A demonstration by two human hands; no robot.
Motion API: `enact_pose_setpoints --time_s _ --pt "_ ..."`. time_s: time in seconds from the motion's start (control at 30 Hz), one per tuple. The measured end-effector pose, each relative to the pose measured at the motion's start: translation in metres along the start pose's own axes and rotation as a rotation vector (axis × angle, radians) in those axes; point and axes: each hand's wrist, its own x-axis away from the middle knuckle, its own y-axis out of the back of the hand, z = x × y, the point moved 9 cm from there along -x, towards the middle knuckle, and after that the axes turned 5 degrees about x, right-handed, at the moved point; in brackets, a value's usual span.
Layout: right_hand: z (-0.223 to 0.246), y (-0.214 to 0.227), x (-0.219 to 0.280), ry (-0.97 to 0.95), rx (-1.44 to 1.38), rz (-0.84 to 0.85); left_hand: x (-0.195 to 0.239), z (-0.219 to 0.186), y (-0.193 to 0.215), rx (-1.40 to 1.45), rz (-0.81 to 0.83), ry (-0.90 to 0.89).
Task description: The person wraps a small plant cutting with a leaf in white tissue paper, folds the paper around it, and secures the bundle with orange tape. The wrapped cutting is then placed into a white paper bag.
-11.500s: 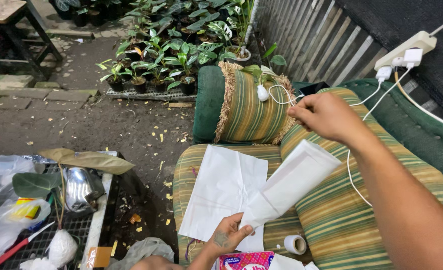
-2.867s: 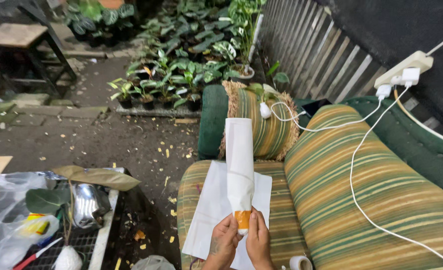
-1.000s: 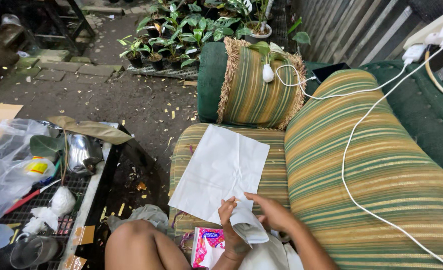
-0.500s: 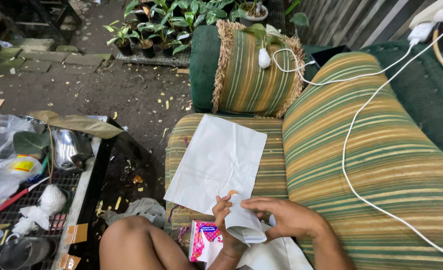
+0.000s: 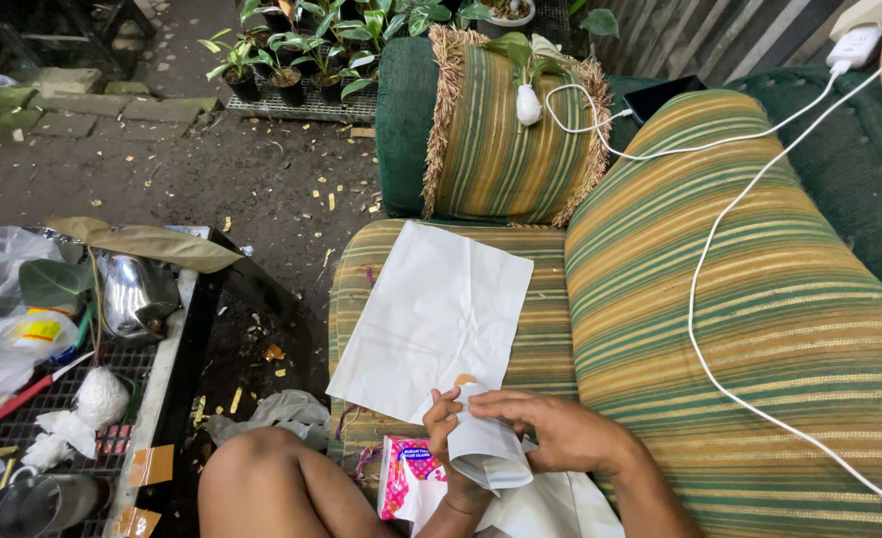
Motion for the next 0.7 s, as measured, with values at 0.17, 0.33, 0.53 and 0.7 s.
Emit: enact_pose_setpoints --time_s 0.17,0.33,0.53,0.7 --pt "0.004 0.004 -0.005 0.123 -0.054 -0.126 0.001 0.007 -0.004 -0.038 -0.033 0.018" --pt "0.008 0.022 -0.001 0.297 -0.082 -0.310 -0.012 0.009 -0.015 -0.090 -0.054 0.011" --pt "-0.016 0.033 -0.003 0.170 -0.197 -0.471 -0.022 0.017 -0.027 -0.114 -0.059 0.036" --pt "-0.024 0.040 0.001 0.058 -0.188 -0.560 -0.036 0.010 -0.034 -0.102 0.016 0.027"
